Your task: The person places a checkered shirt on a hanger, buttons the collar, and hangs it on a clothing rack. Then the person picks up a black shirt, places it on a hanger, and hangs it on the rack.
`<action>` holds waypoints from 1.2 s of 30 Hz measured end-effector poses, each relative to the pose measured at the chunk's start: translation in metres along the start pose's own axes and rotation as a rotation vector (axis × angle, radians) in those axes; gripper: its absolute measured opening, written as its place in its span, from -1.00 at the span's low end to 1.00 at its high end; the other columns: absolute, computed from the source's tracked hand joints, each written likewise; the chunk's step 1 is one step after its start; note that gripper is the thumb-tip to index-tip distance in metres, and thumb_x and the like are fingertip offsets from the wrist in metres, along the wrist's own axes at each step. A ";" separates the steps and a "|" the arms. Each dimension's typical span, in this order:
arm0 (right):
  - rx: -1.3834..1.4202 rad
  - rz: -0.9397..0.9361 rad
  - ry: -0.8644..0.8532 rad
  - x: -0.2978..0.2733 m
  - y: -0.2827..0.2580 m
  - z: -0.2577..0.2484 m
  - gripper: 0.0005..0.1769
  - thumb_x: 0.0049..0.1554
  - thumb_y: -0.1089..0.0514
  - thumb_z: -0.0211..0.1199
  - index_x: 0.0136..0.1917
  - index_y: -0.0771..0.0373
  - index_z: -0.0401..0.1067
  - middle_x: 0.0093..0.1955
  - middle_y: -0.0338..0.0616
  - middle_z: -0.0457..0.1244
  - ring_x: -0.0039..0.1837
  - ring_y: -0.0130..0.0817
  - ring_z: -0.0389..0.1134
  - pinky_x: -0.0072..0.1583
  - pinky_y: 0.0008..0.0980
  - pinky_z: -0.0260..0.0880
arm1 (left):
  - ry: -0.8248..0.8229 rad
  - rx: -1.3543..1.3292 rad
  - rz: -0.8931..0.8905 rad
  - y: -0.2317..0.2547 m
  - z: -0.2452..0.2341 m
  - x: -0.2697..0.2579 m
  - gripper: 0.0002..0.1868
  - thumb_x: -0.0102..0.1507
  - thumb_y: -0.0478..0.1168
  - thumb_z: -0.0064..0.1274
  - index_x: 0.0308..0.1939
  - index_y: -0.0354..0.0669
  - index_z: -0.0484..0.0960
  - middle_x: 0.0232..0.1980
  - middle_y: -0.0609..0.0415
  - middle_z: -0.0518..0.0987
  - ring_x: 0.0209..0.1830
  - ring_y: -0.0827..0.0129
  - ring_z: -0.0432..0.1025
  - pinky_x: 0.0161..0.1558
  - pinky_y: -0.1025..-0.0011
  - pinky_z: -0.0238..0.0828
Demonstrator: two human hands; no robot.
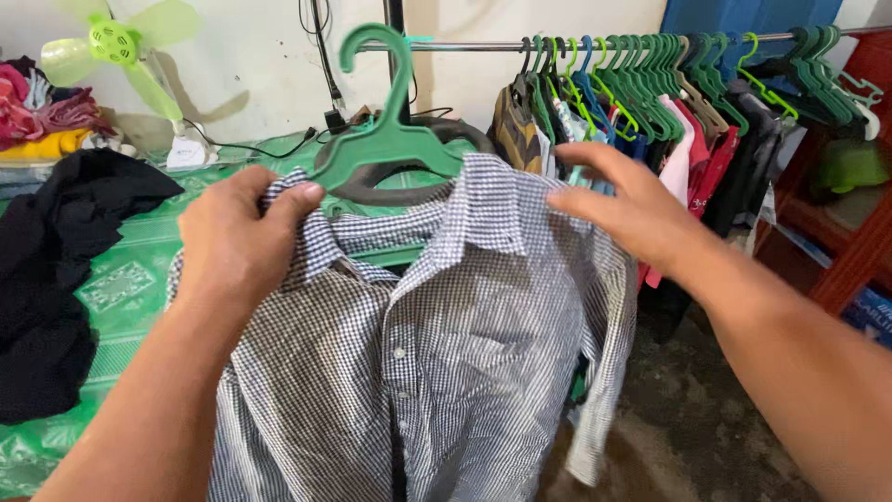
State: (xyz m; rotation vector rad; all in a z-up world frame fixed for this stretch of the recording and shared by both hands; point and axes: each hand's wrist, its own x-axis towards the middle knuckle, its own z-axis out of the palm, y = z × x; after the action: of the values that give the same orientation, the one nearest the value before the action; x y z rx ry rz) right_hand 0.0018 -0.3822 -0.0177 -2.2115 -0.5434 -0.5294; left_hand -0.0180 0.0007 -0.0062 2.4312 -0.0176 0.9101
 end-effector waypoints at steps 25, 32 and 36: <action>-0.102 -0.100 -0.051 0.043 -0.073 0.030 -0.74 0.21 0.00 0.27 -0.02 0.23 0.55 -0.28 -0.30 0.36 -0.21 -0.54 0.30 -0.12 -0.41 0.32 | -0.153 -0.137 -0.038 -0.001 -0.010 -0.002 -0.31 0.07 0.28 0.34 -0.10 -0.31 0.69 -0.33 -0.06 0.64 -0.34 0.26 0.52 -0.27 0.26 0.41; -0.121 -0.055 0.091 0.056 -0.051 0.009 -0.75 0.23 0.00 0.27 -0.03 0.23 0.56 -0.25 -0.34 0.36 -0.20 -0.57 0.31 -0.14 -0.42 0.31 | -0.301 -0.198 -0.356 -0.034 -0.015 -0.010 -0.32 0.02 0.26 0.29 -0.05 -0.24 0.78 -0.25 -0.14 0.75 -0.25 0.07 0.62 -0.15 0.11 0.49; -0.137 -0.052 0.172 0.062 -0.036 -0.009 -0.75 0.28 0.02 0.29 0.01 0.26 0.56 -0.25 -0.25 0.31 -0.20 -0.52 0.22 -0.16 -0.38 0.24 | -0.295 -0.125 -0.397 -0.053 -0.014 -0.013 -0.35 0.03 0.18 0.35 0.00 -0.24 0.76 -0.21 -0.15 0.75 -0.24 0.13 0.63 -0.10 0.16 0.50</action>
State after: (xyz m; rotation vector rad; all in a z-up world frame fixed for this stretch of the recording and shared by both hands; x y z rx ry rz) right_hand 0.0314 -0.3544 0.0424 -2.2581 -0.4875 -0.7967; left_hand -0.0263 0.0506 -0.0315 2.3136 0.2817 0.3614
